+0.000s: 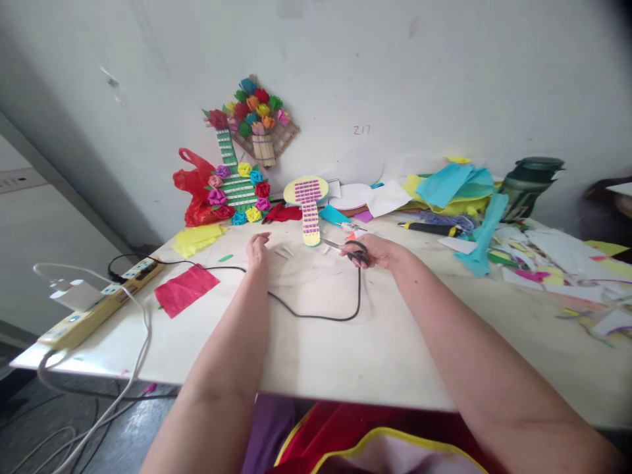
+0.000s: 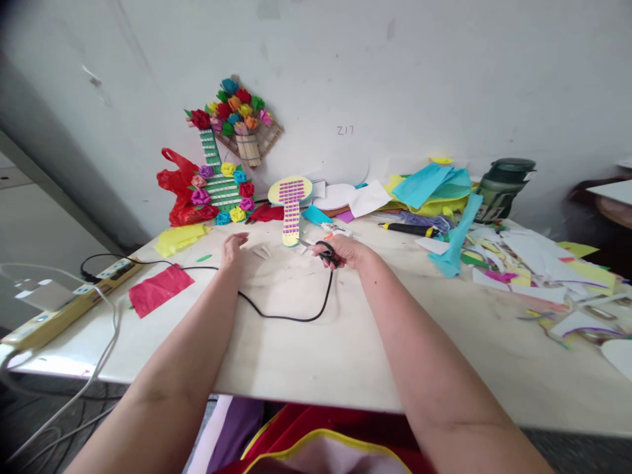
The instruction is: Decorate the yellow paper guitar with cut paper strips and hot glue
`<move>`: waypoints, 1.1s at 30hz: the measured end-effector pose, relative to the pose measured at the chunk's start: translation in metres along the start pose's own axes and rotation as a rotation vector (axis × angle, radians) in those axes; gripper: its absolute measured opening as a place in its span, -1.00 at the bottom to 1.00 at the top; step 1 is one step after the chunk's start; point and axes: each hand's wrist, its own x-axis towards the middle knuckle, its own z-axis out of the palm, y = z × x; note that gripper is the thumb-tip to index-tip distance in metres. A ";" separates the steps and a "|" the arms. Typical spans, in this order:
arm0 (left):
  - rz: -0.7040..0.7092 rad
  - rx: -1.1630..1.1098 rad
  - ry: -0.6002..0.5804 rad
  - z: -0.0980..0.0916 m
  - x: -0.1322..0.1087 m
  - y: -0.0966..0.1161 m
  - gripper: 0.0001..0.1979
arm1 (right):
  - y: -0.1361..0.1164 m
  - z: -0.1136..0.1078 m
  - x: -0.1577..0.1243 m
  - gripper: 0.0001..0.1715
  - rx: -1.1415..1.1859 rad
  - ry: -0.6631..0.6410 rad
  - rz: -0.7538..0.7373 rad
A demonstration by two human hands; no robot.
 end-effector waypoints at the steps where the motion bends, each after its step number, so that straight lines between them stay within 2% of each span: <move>1: -0.013 -0.055 0.022 0.000 0.001 -0.001 -0.71 | 0.001 -0.001 0.000 -0.65 0.012 -0.022 -0.020; 3: -0.054 -0.136 0.028 0.003 0.001 0.000 -0.72 | 0.002 -0.001 0.002 -0.62 0.039 -0.056 -0.017; 5: -0.092 -0.162 -0.001 0.007 -0.001 0.002 -0.73 | 0.003 0.000 0.004 -0.61 0.052 -0.059 0.046; 9: -0.128 -0.095 -0.023 0.012 -0.006 0.007 -0.72 | 0.002 0.003 0.004 -0.62 0.040 -0.045 0.139; 15: -0.096 0.028 -0.019 0.010 -0.007 0.003 -0.72 | -0.001 0.000 -0.003 -0.64 0.133 0.021 -0.034; 21: 0.085 0.255 -0.045 0.014 -0.013 0.014 -0.70 | 0.006 -0.009 0.002 -0.66 0.203 0.010 -0.103; 25: 0.189 0.315 -0.207 0.034 -0.032 0.028 -0.77 | 0.009 -0.011 0.002 -0.66 0.202 -0.014 -0.128; 27: 0.176 0.301 -0.322 0.046 -0.044 0.033 -0.80 | 0.008 -0.011 0.000 -0.65 0.194 -0.024 -0.114; 29: 0.082 0.191 -0.458 0.055 -0.056 0.038 -0.80 | 0.007 -0.010 -0.002 -0.66 0.203 -0.036 -0.103; 31: -0.079 -0.010 -0.576 0.061 -0.065 0.044 -0.79 | 0.007 -0.010 -0.003 -0.67 0.225 -0.055 -0.117; 33: -0.227 -0.245 -0.635 0.063 -0.071 0.050 -0.76 | 0.008 -0.010 -0.003 -0.67 0.249 -0.074 -0.141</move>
